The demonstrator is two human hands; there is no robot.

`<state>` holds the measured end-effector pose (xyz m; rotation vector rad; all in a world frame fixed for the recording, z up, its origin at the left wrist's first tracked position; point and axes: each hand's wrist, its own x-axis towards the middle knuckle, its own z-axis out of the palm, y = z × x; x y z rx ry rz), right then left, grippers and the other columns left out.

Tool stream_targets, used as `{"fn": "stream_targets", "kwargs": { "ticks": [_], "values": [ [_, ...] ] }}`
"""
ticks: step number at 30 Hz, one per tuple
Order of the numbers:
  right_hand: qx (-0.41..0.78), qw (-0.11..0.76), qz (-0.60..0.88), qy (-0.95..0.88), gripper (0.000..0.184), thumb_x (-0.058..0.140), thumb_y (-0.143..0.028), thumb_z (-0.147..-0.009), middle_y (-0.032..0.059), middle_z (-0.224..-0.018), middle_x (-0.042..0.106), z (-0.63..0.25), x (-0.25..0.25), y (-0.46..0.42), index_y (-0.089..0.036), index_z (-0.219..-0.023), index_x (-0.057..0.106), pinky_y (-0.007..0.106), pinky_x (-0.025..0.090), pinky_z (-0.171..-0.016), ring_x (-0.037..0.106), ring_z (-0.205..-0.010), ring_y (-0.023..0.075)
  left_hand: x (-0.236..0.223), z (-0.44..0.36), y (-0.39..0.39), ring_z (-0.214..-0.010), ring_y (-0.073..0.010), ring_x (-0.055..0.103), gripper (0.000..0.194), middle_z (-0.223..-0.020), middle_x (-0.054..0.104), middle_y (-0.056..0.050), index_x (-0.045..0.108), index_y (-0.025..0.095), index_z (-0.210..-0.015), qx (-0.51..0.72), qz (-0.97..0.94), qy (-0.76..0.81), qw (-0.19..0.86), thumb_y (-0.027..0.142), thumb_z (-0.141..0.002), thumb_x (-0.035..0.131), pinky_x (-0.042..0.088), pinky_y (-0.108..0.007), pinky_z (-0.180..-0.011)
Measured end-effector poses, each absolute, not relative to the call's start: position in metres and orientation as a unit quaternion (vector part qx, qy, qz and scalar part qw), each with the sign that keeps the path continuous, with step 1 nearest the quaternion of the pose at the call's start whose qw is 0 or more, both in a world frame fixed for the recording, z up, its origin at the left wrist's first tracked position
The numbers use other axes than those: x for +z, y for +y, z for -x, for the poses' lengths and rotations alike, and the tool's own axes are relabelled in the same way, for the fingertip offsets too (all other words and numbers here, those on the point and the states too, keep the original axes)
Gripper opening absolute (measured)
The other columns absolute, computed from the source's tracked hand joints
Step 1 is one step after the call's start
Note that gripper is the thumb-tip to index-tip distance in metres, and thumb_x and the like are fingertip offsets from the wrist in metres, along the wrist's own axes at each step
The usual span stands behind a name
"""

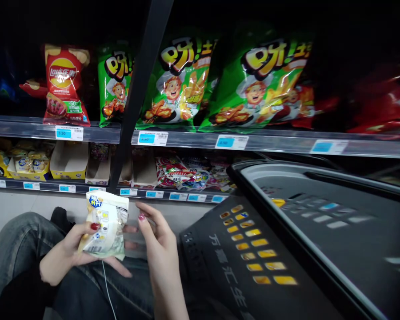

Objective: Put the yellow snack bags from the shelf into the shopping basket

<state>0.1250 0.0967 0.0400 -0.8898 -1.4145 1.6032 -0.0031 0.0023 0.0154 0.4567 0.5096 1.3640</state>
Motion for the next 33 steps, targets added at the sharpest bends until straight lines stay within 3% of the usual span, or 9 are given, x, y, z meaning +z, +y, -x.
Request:
{"fn": "stream_targets", "kwargs": {
  "ticks": [3,5,8,10,13,16,24,33],
  "values": [
    [0.683,0.346,0.346,-0.542,0.028,0.063,-0.041,-0.070,0.0032,-0.077,0.066,-0.125,0.039,0.100,-0.019,-0.087,0.065,0.026,0.048,-0.058,0.058,-0.064,0.0148,0.022,0.000,0.000,-0.111,-0.0473,0.046,0.067,-0.125,0.051,-0.023,0.050,0.013,-0.120,0.589,-0.191,0.185,0.763,0.053,-0.067,0.053,0.036,-0.070,-0.075],
    [0.742,0.301,0.317,-0.508,0.025,0.064,-0.041,-0.069,-0.0021,-0.061,0.059,-0.123,0.039,0.097,-0.018,-0.079,0.062,0.019,0.038,-0.039,0.044,-0.042,0.0070,0.024,-0.004,-0.001,-0.111,-0.0486,0.045,0.073,-0.124,0.052,-0.023,0.052,0.014,-0.119,0.578,-0.169,0.182,0.777,0.065,-0.068,0.046,0.037,-0.069,-0.073],
    [0.764,0.298,0.328,-0.470,0.025,0.067,-0.040,-0.067,-0.0073,-0.050,0.046,-0.119,0.036,0.093,-0.017,-0.068,0.056,0.015,0.022,-0.031,0.028,-0.034,0.0022,0.021,-0.008,0.000,-0.112,-0.0487,0.044,0.084,-0.126,0.051,-0.023,0.051,0.014,-0.120,0.558,-0.143,0.187,0.795,0.076,-0.065,0.037,0.036,-0.069,-0.074],
    [0.742,0.330,0.357,-0.463,0.027,0.067,-0.040,-0.067,-0.0067,-0.049,0.045,-0.119,0.032,0.095,-0.016,-0.067,0.055,0.015,0.024,-0.032,0.032,-0.037,0.0038,0.016,-0.007,0.000,-0.112,-0.0448,0.046,0.082,-0.122,0.054,-0.022,0.053,0.014,-0.118,0.572,-0.143,0.211,0.779,0.075,-0.063,0.045,0.037,-0.066,-0.079],
    [0.678,0.388,0.387,-0.490,0.027,0.067,-0.040,-0.067,-0.0037,-0.054,0.049,-0.122,0.025,0.102,-0.015,-0.065,0.056,0.018,0.034,-0.041,0.042,-0.047,0.0083,0.011,-0.003,0.000,-0.101,-0.0323,0.058,0.054,-0.105,0.066,-0.014,0.061,0.014,-0.102,0.610,-0.165,0.338,0.698,0.043,-0.058,0.074,0.046,-0.047,-0.083],
    [0.626,0.410,0.401,-0.529,0.028,0.065,-0.040,-0.069,-0.0039,-0.053,0.047,-0.125,0.022,0.107,-0.015,-0.062,0.054,0.020,0.036,-0.047,0.043,-0.052,0.0099,0.015,-0.002,0.000,-0.087,-0.0272,0.065,0.046,-0.101,0.067,-0.013,0.060,0.013,-0.103,0.565,-0.211,0.453,0.656,0.019,-0.060,0.075,0.054,-0.036,-0.068],
    [0.613,0.400,0.415,-0.540,0.026,0.060,-0.037,-0.074,-0.0041,-0.057,0.047,-0.124,0.020,0.109,-0.016,-0.060,0.051,0.021,0.033,-0.051,0.040,-0.056,0.0102,0.023,-0.009,0.005,-0.078,-0.0254,0.067,0.049,-0.097,0.068,-0.016,0.055,0.009,-0.113,0.544,-0.230,0.483,0.646,0.017,-0.066,0.070,0.058,-0.031,-0.056],
    [0.624,0.414,0.409,-0.521,0.022,0.060,-0.035,-0.073,-0.0032,-0.060,0.051,-0.122,0.015,0.112,-0.017,-0.064,0.053,0.023,0.035,-0.055,0.044,-0.059,0.0119,0.018,-0.017,0.007,-0.071,-0.0250,0.066,0.066,-0.095,0.066,-0.011,0.048,0.015,-0.115,0.548,-0.254,0.527,0.598,0.004,-0.055,0.072,0.058,-0.030,-0.046]
  ]
}}
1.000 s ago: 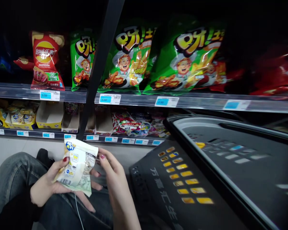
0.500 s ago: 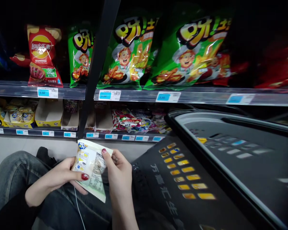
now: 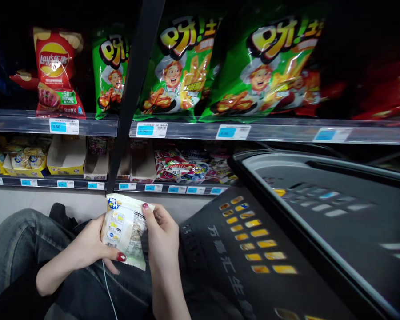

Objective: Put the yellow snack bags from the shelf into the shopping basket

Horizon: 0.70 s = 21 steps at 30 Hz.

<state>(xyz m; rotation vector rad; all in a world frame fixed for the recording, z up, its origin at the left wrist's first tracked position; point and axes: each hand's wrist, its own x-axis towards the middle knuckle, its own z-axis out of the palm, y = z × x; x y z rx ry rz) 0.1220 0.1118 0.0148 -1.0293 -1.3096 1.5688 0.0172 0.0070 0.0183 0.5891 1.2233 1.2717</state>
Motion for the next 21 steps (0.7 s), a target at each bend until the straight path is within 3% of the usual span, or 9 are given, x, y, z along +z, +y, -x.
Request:
{"fn": "stream_targets", "kwargs": {
  "ticks": [4,8,12,18,21],
  "values": [
    [0.635,0.418,0.411,-0.503,0.023,0.061,-0.037,-0.071,-0.0038,-0.058,0.051,-0.122,0.011,0.114,-0.017,-0.063,0.054,0.022,0.034,-0.053,0.043,-0.056,0.0110,0.019,-0.021,0.007,-0.068,-0.0244,0.065,0.069,-0.092,0.067,-0.011,0.047,0.015,-0.116,0.552,-0.239,0.524,0.603,0.001,-0.053,0.072,0.057,-0.030,-0.044],
    [0.639,0.427,0.416,-0.486,0.025,0.063,-0.039,-0.069,-0.0038,-0.057,0.051,-0.124,0.005,0.118,-0.017,-0.063,0.054,0.022,0.034,-0.051,0.043,-0.055,0.0110,0.023,-0.023,0.003,-0.080,-0.0269,0.065,0.076,-0.098,0.066,-0.010,0.047,0.017,-0.119,0.564,-0.206,0.485,0.636,-0.003,-0.050,0.073,0.059,-0.033,-0.055],
    [0.664,0.409,0.428,-0.457,0.025,0.065,-0.038,-0.066,-0.0041,-0.056,0.050,-0.124,0.003,0.120,-0.016,-0.062,0.054,0.022,0.034,-0.050,0.043,-0.053,0.0106,0.026,-0.023,0.000,-0.084,-0.0273,0.064,0.071,-0.102,0.066,-0.011,0.049,0.017,-0.118,0.555,-0.187,0.467,0.662,0.001,-0.053,0.074,0.058,-0.032,-0.056],
    [0.693,0.393,0.425,-0.430,0.024,0.067,-0.036,-0.064,-0.0055,-0.053,0.049,-0.122,0.003,0.119,-0.017,-0.061,0.054,0.021,0.033,-0.050,0.041,-0.052,0.0092,0.023,-0.022,-0.001,-0.075,-0.0218,0.065,0.067,-0.100,0.067,-0.010,0.051,0.016,-0.113,0.553,-0.172,0.460,0.673,0.001,-0.053,0.075,0.058,-0.031,-0.055],
    [0.699,0.396,0.420,-0.422,0.023,0.067,-0.035,-0.064,-0.0059,-0.053,0.049,-0.123,0.005,0.118,-0.017,-0.061,0.054,0.020,0.033,-0.049,0.041,-0.050,0.0086,0.020,-0.022,-0.002,-0.078,-0.0238,0.066,0.065,-0.101,0.066,-0.011,0.051,0.015,-0.112,0.553,-0.180,0.459,0.671,0.001,-0.054,0.075,0.058,-0.031,-0.054]
  ]
}}
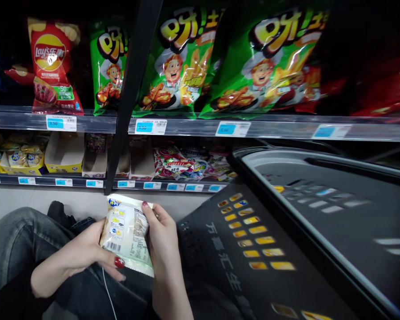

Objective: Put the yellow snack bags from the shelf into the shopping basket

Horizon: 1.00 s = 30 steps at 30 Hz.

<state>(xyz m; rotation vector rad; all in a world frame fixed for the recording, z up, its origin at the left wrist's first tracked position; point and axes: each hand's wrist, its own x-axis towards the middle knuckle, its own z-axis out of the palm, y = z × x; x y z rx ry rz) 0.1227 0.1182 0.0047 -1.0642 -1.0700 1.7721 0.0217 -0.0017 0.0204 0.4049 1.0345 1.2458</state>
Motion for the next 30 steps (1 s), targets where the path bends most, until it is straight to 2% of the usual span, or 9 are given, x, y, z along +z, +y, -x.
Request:
{"fn": "stream_targets", "kwargs": {
  "ticks": [4,9,13,20,25,30],
  "values": [
    [0.710,0.419,0.392,-0.409,0.023,0.068,-0.035,-0.066,-0.0058,-0.054,0.049,-0.122,0.011,0.115,-0.017,-0.061,0.054,0.019,0.033,-0.049,0.042,-0.050,0.0087,0.020,-0.019,-0.002,-0.089,-0.0294,0.064,0.066,-0.106,0.064,-0.012,0.050,0.017,-0.114,0.553,-0.205,0.462,0.662,0.004,-0.054,0.076,0.058,-0.032,-0.056],
    [0.723,0.454,0.330,-0.404,0.021,0.068,-0.036,-0.067,-0.0042,-0.057,0.052,-0.122,0.023,0.109,-0.018,-0.066,0.058,0.021,0.036,-0.050,0.046,-0.052,0.0103,0.021,-0.017,0.000,-0.081,-0.0240,0.067,0.056,-0.097,0.068,-0.012,0.055,0.014,-0.108,0.527,-0.249,0.470,0.663,0.016,-0.057,0.079,0.056,-0.030,-0.063],
    [0.693,0.465,0.338,-0.435,0.022,0.069,-0.037,-0.066,-0.0016,-0.058,0.054,-0.125,0.025,0.109,-0.016,-0.066,0.061,0.022,0.036,-0.050,0.047,-0.054,0.0115,0.019,-0.017,0.002,-0.077,-0.0247,0.068,0.045,-0.097,0.068,-0.016,0.054,0.010,-0.106,0.528,-0.268,0.493,0.637,0.026,-0.068,0.072,0.056,-0.030,-0.060],
    [0.659,0.477,0.354,-0.461,0.021,0.071,-0.036,-0.066,0.0003,-0.063,0.059,-0.132,0.023,0.113,-0.016,-0.066,0.066,0.025,0.038,-0.056,0.049,-0.061,0.0132,0.020,-0.009,0.000,-0.076,-0.0260,0.069,0.040,-0.097,0.068,-0.017,0.053,0.009,-0.105,0.488,-0.300,0.513,0.640,0.025,-0.072,0.067,0.056,-0.032,-0.058],
    [0.655,0.481,0.362,-0.457,0.020,0.071,-0.036,-0.066,0.0000,-0.062,0.058,-0.133,0.022,0.113,-0.016,-0.067,0.067,0.025,0.038,-0.055,0.049,-0.060,0.0135,0.022,0.003,0.000,-0.066,-0.0217,0.069,0.040,-0.087,0.070,-0.011,0.053,0.012,-0.104,0.470,-0.320,0.511,0.644,0.024,-0.070,0.069,0.056,-0.033,-0.062],
    [0.644,0.485,0.367,-0.464,0.021,0.071,-0.035,-0.065,0.0010,-0.062,0.056,-0.130,0.019,0.111,-0.015,-0.065,0.066,0.026,0.038,-0.055,0.049,-0.060,0.0142,0.028,0.017,-0.003,-0.077,-0.0236,0.068,0.036,-0.095,0.070,-0.010,0.057,0.013,-0.100,0.436,-0.342,0.516,0.653,0.021,-0.067,0.070,0.054,-0.035,-0.071]
  ]
}}
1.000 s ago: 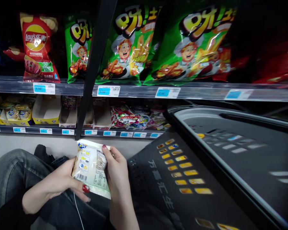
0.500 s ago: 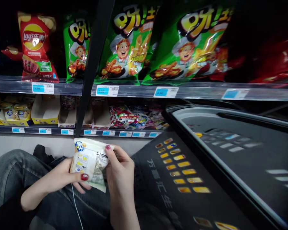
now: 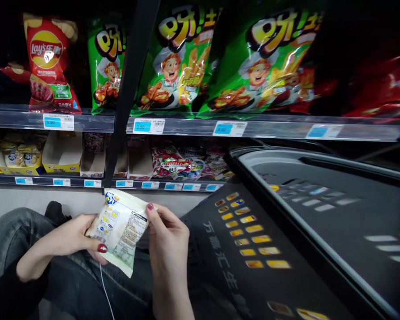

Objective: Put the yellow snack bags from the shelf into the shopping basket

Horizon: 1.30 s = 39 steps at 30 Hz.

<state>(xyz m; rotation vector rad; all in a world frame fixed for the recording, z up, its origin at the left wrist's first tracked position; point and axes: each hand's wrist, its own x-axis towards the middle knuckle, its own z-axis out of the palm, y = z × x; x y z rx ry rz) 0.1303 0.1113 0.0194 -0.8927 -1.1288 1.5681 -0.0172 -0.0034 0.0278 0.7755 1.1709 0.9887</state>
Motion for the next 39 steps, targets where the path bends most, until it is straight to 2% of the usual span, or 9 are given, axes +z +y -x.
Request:
{"fn": "stream_targets", "kwargs": {
  "ticks": [6,12,17,19,22,27,30,33,39],
  "values": [
    [0.631,0.459,0.373,-0.503,0.020,0.067,-0.035,-0.067,0.0000,-0.058,0.056,-0.128,0.023,0.108,-0.015,-0.064,0.064,0.025,0.038,-0.054,0.049,-0.057,0.0136,0.025,0.032,-0.003,-0.075,-0.0225,0.068,0.042,-0.093,0.070,-0.008,0.054,0.016,-0.109,0.417,-0.363,0.533,0.641,0.021,-0.070,0.068,0.053,-0.037,-0.070],
    [0.316,0.466,0.515,-0.646,0.023,0.058,-0.040,-0.075,0.0036,-0.060,0.063,-0.128,0.027,0.099,-0.018,-0.070,0.064,0.027,0.039,-0.056,0.057,-0.055,0.0181,0.014,-0.006,0.007,-0.127,-0.0252,0.036,0.048,-0.133,0.047,-0.011,0.050,0.021,-0.123,0.521,-0.433,0.684,0.270,0.018,-0.075,0.058,0.026,-0.041,-0.106],
    [0.281,0.417,0.422,-0.754,0.024,0.055,-0.040,-0.078,0.0035,-0.057,0.066,-0.112,0.023,0.087,-0.021,-0.067,0.064,0.027,0.040,-0.052,0.062,-0.052,0.0193,-0.001,-0.028,0.005,-0.136,-0.0288,0.013,0.105,-0.151,0.009,-0.012,0.006,0.017,-0.143,0.490,-0.501,0.622,0.349,0.015,-0.060,0.071,0.016,-0.039,-0.111],
    [0.295,0.411,0.345,-0.791,0.023,0.055,-0.038,-0.078,0.0032,-0.060,0.068,-0.107,0.023,0.081,-0.022,-0.069,0.067,0.027,0.041,-0.052,0.062,-0.051,0.0182,-0.006,-0.028,0.007,-0.134,-0.0291,0.021,0.102,-0.149,0.018,-0.015,0.008,0.014,-0.143,0.539,-0.459,0.622,0.335,0.013,-0.061,0.070,0.020,-0.039,-0.109],
    [0.311,0.409,0.261,-0.817,0.020,0.054,-0.036,-0.079,0.0040,-0.071,0.070,-0.105,0.023,0.077,-0.024,-0.078,0.070,0.028,0.045,-0.058,0.063,-0.059,0.0193,-0.010,-0.022,0.014,-0.123,-0.0263,0.042,0.070,-0.134,0.047,-0.013,0.032,0.016,-0.134,0.631,-0.360,0.593,0.349,0.012,-0.070,0.062,0.030,-0.039,-0.105],
    [0.402,0.439,0.435,-0.676,0.033,0.061,-0.045,-0.069,0.0102,-0.086,0.068,-0.119,0.024,0.100,-0.021,-0.092,0.066,0.035,0.048,-0.065,0.062,-0.076,0.0243,0.003,-0.008,0.018,-0.107,-0.0281,0.056,0.057,-0.112,0.064,-0.010,0.050,0.015,-0.109,0.709,-0.196,0.476,0.482,0.006,-0.057,0.071,0.042,-0.039,-0.092],
    [0.581,0.313,0.412,-0.628,0.046,0.068,-0.051,-0.056,0.0112,-0.086,0.069,-0.124,0.026,0.114,-0.019,-0.089,0.065,0.036,0.051,-0.065,0.063,-0.077,0.0262,0.015,-0.002,0.014,-0.101,-0.0281,0.060,0.052,-0.099,0.069,-0.008,0.055,0.014,-0.103,0.723,-0.160,0.426,0.520,0.000,-0.054,0.066,0.043,-0.039,-0.090],
    [0.671,0.203,0.342,-0.626,0.043,0.066,-0.055,-0.058,0.0090,-0.078,0.070,-0.121,0.030,0.114,-0.017,-0.078,0.066,0.033,0.051,-0.061,0.063,-0.069,0.0248,0.022,-0.001,0.011,-0.098,-0.0286,0.060,0.053,-0.096,0.070,-0.008,0.055,0.014,-0.102,0.717,-0.141,0.434,0.527,0.000,-0.053,0.067,0.044,-0.040,-0.088],
    [0.647,0.230,0.336,-0.645,0.041,0.063,-0.051,-0.065,0.0090,-0.085,0.070,-0.116,0.026,0.104,-0.017,-0.088,0.063,0.032,0.052,-0.063,0.064,-0.074,0.0249,0.018,0.000,0.013,-0.098,-0.0283,0.061,0.067,-0.106,0.066,-0.010,0.049,0.017,-0.105,0.662,-0.220,0.523,0.489,0.010,-0.046,0.082,0.046,-0.041,-0.086]
  ]
}}
